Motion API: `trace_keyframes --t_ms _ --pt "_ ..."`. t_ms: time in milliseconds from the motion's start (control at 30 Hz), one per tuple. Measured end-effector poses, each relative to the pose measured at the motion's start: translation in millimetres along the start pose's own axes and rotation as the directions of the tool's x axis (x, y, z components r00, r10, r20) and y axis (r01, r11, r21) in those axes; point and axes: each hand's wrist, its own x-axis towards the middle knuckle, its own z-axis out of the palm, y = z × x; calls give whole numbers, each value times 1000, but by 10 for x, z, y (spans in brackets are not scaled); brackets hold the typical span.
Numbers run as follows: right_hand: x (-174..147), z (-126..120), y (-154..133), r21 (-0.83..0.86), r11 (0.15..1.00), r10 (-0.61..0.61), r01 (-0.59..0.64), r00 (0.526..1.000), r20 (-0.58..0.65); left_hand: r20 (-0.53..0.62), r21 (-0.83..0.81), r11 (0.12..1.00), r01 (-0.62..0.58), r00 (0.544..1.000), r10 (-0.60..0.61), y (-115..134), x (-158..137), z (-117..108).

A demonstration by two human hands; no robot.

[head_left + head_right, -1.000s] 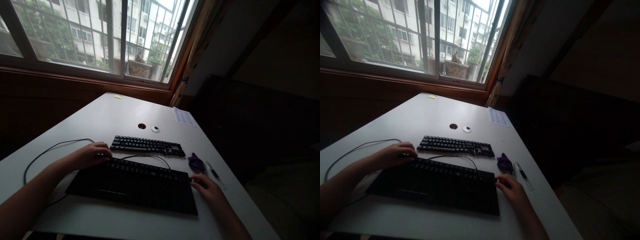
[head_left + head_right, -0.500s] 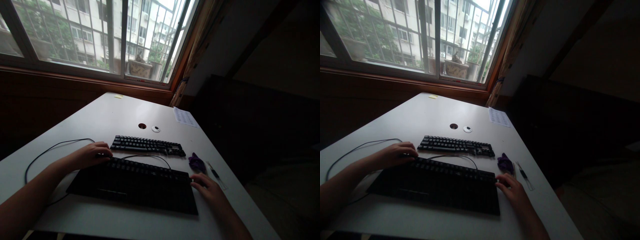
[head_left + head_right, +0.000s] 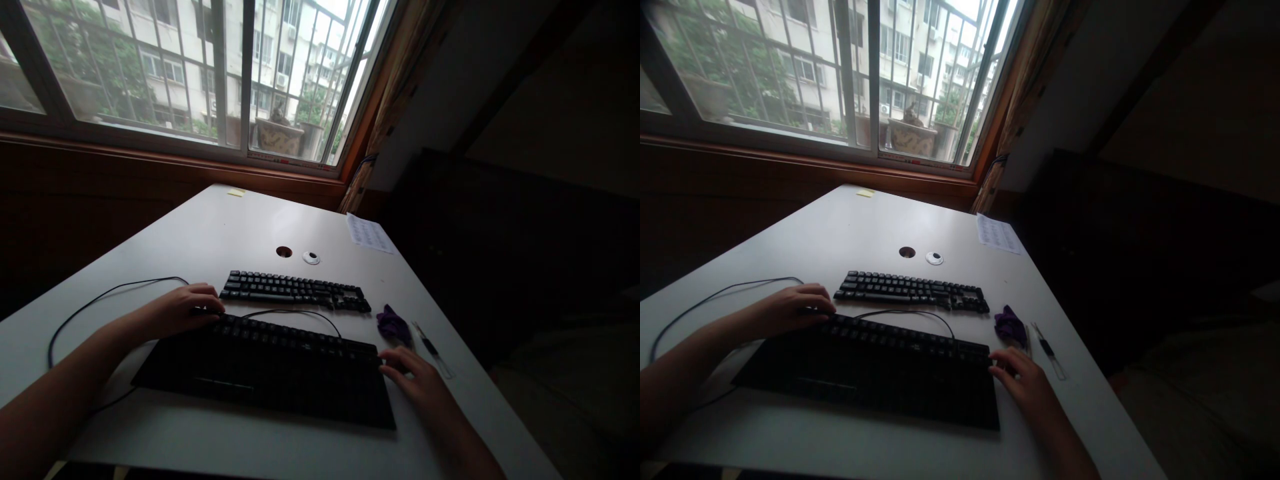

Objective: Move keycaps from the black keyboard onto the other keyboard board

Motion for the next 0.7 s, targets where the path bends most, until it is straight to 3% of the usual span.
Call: trace_keyframes --t_ms 333,533,700 --pt "-39 -51 0 0 1000 4 -4 1000 3 10 -3 1000 13 1000 -13 -10 -4 10" --pt "-69 -111 28 -4 992 127 -129 980 -154 11 -2 1000 8 1000 -8 5 4 2" --pt "-39 96 56 114 977 199 -179 961 -191 14 3 1000 15 1000 -15 -31 -14 19"
